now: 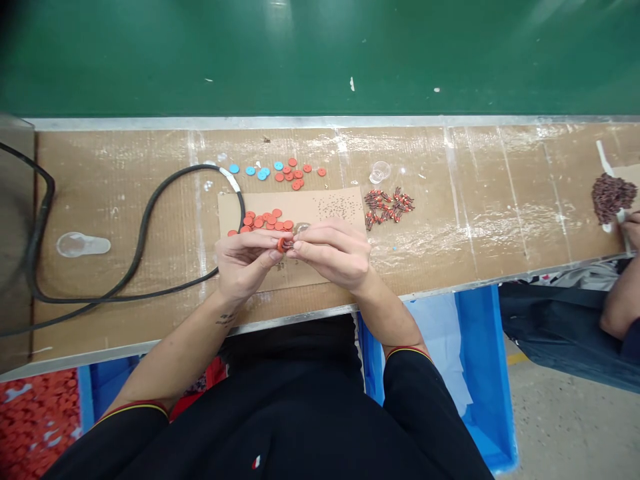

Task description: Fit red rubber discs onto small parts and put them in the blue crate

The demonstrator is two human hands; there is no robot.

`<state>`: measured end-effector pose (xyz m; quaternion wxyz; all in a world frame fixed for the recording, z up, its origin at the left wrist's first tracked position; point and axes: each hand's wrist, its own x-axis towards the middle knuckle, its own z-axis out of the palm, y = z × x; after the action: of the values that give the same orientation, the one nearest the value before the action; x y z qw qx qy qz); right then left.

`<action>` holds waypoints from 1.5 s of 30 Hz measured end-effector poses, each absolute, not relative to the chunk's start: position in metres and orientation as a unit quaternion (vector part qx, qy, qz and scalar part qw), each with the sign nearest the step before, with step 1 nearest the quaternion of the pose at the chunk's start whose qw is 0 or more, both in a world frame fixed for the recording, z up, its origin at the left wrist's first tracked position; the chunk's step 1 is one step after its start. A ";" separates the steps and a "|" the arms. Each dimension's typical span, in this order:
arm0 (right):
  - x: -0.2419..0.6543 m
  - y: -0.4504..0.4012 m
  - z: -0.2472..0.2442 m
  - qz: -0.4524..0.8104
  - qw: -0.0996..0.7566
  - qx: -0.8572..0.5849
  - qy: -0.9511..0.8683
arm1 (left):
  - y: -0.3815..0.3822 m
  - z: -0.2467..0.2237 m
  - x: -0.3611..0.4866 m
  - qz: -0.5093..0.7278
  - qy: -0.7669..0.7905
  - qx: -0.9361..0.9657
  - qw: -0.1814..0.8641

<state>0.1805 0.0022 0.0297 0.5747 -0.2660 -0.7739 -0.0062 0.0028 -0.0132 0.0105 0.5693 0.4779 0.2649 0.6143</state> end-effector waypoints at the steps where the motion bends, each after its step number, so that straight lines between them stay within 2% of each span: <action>1: 0.180 0.002 0.029 -0.005 0.575 -0.266 -0.773 | -0.013 0.011 0.003 0.613 0.265 0.478 0.570; 14: 0.182 -0.003 0.030 0.114 0.576 -0.264 -0.766 | -0.013 0.011 0.002 0.611 0.316 0.455 0.565; 21: 0.179 -0.003 0.030 0.123 0.585 -0.273 -0.754 | -0.011 0.007 0.002 0.632 0.287 0.465 0.549; 29: 0.179 -0.004 0.029 0.158 0.581 -0.251 -0.758 | -0.012 0.007 0.004 0.615 0.321 0.438 0.572; 45: 0.177 -0.001 0.029 0.165 0.598 -0.236 -0.748 | -0.011 0.000 0.002 0.614 0.284 0.440 0.590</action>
<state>0.1765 -0.0006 0.0285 0.5978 -0.2357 -0.7483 0.1646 0.0023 -0.0115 -0.0003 0.5904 0.4402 0.2844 0.6137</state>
